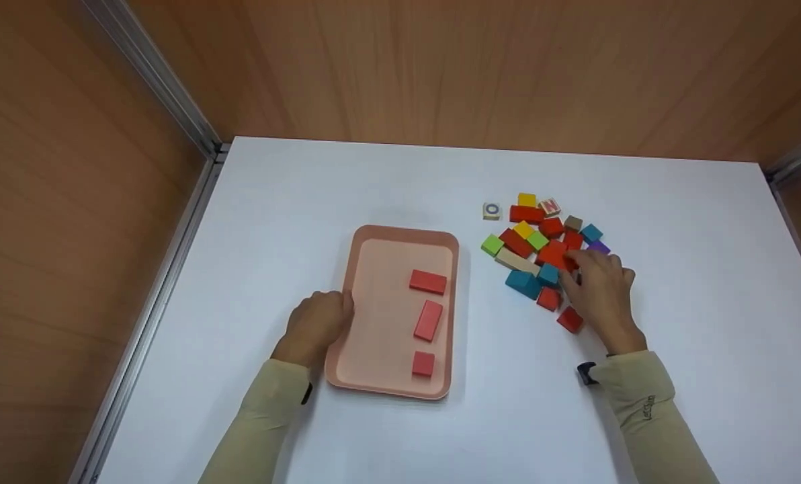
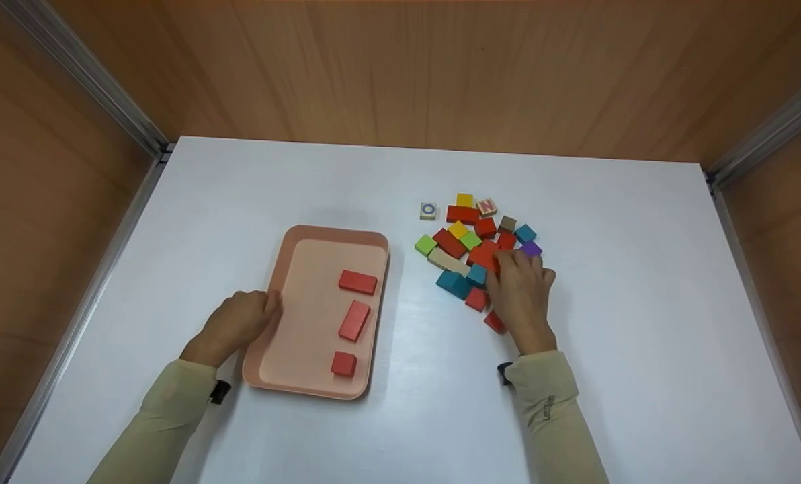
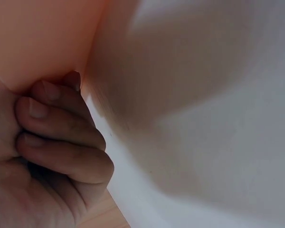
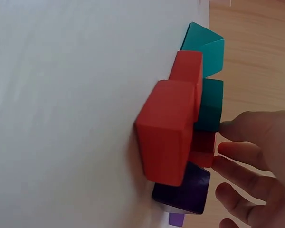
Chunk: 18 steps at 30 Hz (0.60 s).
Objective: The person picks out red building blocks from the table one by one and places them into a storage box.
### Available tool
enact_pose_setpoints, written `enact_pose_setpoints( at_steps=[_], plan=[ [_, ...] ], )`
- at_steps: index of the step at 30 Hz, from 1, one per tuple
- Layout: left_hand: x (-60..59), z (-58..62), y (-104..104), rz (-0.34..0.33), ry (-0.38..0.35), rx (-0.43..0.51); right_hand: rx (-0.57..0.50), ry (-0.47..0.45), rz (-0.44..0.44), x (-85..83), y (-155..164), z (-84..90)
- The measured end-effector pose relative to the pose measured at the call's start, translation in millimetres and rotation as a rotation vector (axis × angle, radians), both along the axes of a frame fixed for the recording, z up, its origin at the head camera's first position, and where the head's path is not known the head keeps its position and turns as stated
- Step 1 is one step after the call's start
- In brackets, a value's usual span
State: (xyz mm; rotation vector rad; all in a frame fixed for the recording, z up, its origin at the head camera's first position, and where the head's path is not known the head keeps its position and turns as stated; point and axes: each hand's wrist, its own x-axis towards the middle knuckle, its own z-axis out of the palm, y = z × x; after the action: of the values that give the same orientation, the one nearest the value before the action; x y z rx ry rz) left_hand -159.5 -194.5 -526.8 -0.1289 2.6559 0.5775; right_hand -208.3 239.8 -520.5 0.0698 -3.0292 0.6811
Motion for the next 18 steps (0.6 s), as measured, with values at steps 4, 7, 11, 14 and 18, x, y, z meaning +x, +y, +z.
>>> enact_pose_setpoints(
  at_steps=[4,7,11,14,18],
  plan=[
    [0.2,0.3,-0.4,-0.001,0.015,0.008,-0.008,-0.004,-0.004,-0.5,-0.2,-2.4],
    [0.1,0.5,-0.7,-0.010,0.034,0.003,-0.009,-0.019,-0.014,-1.4,-0.2,-3.8],
    [-0.2,0.7,-0.5,-0.006,0.024,-0.001,-0.012,-0.046,-0.024,-3.3,0.5,-6.3],
    [-0.9,-0.4,-0.3,-0.002,0.010,-0.011,-0.015,-0.056,-0.018,-4.4,0.6,-7.7],
    [-1.7,-2.2,-0.6,-0.008,0.016,-0.038,0.002,-0.041,-0.003,-4.2,0.3,-8.2]
  ],
)
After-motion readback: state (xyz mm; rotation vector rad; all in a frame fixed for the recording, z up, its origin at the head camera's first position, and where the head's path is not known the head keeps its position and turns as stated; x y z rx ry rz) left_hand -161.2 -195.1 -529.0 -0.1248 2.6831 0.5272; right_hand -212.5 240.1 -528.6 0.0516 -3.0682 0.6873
